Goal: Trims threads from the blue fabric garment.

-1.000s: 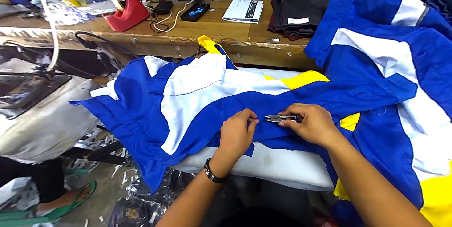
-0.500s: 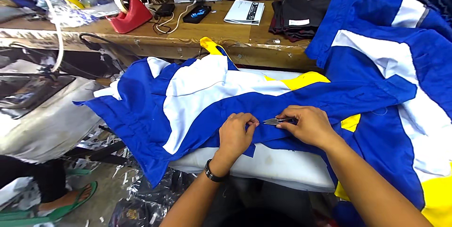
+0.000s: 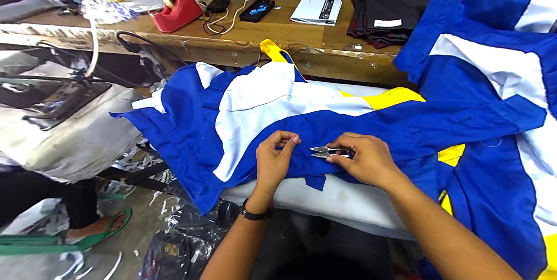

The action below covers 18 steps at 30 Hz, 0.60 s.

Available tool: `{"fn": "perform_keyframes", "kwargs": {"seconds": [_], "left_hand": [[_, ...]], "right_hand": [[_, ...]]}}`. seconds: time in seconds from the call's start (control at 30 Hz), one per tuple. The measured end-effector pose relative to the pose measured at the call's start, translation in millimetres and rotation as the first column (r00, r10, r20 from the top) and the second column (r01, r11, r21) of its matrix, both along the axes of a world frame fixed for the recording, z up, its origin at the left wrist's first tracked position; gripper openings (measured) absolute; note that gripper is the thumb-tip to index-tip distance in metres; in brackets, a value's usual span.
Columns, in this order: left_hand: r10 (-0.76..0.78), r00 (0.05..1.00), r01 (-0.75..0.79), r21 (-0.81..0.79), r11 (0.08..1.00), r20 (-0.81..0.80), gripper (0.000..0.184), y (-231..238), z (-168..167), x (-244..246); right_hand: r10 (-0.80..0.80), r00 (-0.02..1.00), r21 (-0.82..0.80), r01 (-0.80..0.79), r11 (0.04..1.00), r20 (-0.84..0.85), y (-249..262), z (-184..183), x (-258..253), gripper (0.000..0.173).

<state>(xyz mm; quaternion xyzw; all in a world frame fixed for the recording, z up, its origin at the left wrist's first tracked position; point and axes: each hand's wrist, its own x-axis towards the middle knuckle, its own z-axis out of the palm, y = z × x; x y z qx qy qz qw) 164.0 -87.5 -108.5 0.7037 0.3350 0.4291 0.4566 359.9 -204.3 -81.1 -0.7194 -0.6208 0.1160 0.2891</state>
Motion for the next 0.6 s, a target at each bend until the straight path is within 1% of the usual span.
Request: {"fn": "perform_keyframes", "kwargs": {"seconds": [0.17, 0.33, 0.37, 0.4, 0.43, 0.5, 0.53, 0.6], "left_hand": [[-0.028, 0.998, 0.03, -0.045, 0.999, 0.05, 0.004, -1.7, -1.1, 0.5], [-0.043, 0.998, 0.046, -0.056, 0.997, 0.043, 0.004, -3.2, -0.2, -2.2], [-0.04, 0.999, 0.041, -0.039, 0.998, 0.012, 0.004, -3.4, -1.1, -4.5], [-0.03, 0.998, 0.03, 0.009, 0.999, -0.06, 0.005, -3.6, -2.5, -7.9], [-0.002, 0.985, 0.02, 0.102, 0.995, -0.174, 0.006, -4.2, -4.3, -12.3], [0.088, 0.911, 0.043, 0.306, 0.951, -0.403, 0.012, -9.8, -6.9, -20.5], [0.129, 0.869, 0.066, 0.371, 0.926, -0.477, 0.015, -13.7, -7.9, -23.5], [0.182, 0.814, 0.1, 0.442, 0.891, -0.551, 0.015, -17.9, -10.7, -27.0]], "right_hand": [[0.028, 1.0, -0.059, -0.028, 0.998, 0.01, 13.5, -0.6, -10.9, 0.018], [0.033, 0.998, -0.103, -0.027, 0.994, 0.056, 19.2, -0.3, -15.9, 0.013], [0.03, 0.997, -0.109, -0.022, 0.994, 0.067, 19.3, -0.3, -16.0, 0.013], [0.026, 0.997, -0.109, -0.018, 0.994, 0.077, 19.1, -0.8, -15.5, 0.013], [0.024, 0.996, -0.107, -0.015, 0.994, 0.085, 18.7, -1.2, -14.5, 0.013], [0.027, 0.995, -0.111, -0.016, 0.994, 0.099, 17.4, -0.8, -12.9, 0.014], [0.031, 0.994, -0.112, -0.019, 0.994, 0.107, 16.6, -0.6, -12.8, 0.015], [0.044, 0.991, -0.112, -0.03, 0.993, 0.123, 16.2, -1.1, -13.8, 0.015]]}}
